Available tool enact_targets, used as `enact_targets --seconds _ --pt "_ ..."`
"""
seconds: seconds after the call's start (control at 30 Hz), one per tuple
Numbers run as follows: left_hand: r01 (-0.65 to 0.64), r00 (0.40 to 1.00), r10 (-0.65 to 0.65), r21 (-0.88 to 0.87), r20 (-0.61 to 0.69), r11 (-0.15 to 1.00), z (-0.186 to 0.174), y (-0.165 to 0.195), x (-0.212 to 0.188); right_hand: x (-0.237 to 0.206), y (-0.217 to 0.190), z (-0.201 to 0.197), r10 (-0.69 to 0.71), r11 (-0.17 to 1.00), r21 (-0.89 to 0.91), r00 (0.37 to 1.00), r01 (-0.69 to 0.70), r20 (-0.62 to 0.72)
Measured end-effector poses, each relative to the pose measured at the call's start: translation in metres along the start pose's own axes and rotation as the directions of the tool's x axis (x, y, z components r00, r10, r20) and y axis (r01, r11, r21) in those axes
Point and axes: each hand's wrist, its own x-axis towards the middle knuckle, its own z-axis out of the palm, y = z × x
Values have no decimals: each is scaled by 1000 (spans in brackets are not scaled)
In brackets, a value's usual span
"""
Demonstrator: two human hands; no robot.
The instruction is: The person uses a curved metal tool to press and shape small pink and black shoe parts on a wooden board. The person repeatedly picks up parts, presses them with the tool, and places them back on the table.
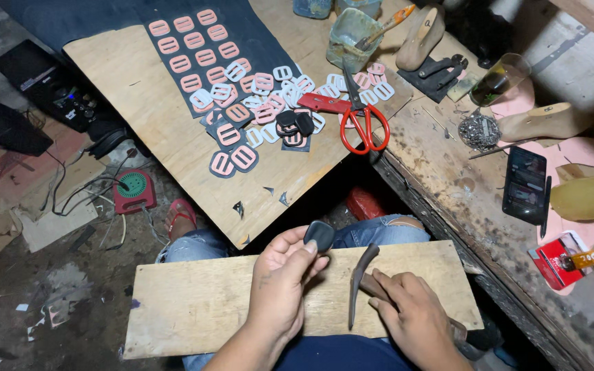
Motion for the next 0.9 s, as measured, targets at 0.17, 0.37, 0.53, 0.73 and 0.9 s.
enact_targets --seconds 0.17,0.37,0.53,0.73,0.9 --pt "-433 900 386 306 205 848 -10 -12 -7 -8 5 16 -22 999 -39 999 20 -47" --pt "-691 720 578 474 384 546 -9 -7 -28 -8 2 13 15 997 -80 1000 -15 0" --pt "-788 601 638 492 482 370 -5 4 -32 11 10 2 45 999 -38 987 -39 155" --pt "-812 550 675 505 492 293 -4 5 -25 17 8 5 -40 999 4 996 40 78" --pt "-740 664 611 498 431 453 -10 3 -6 27 0 6 -18 1000 26 997 16 75"
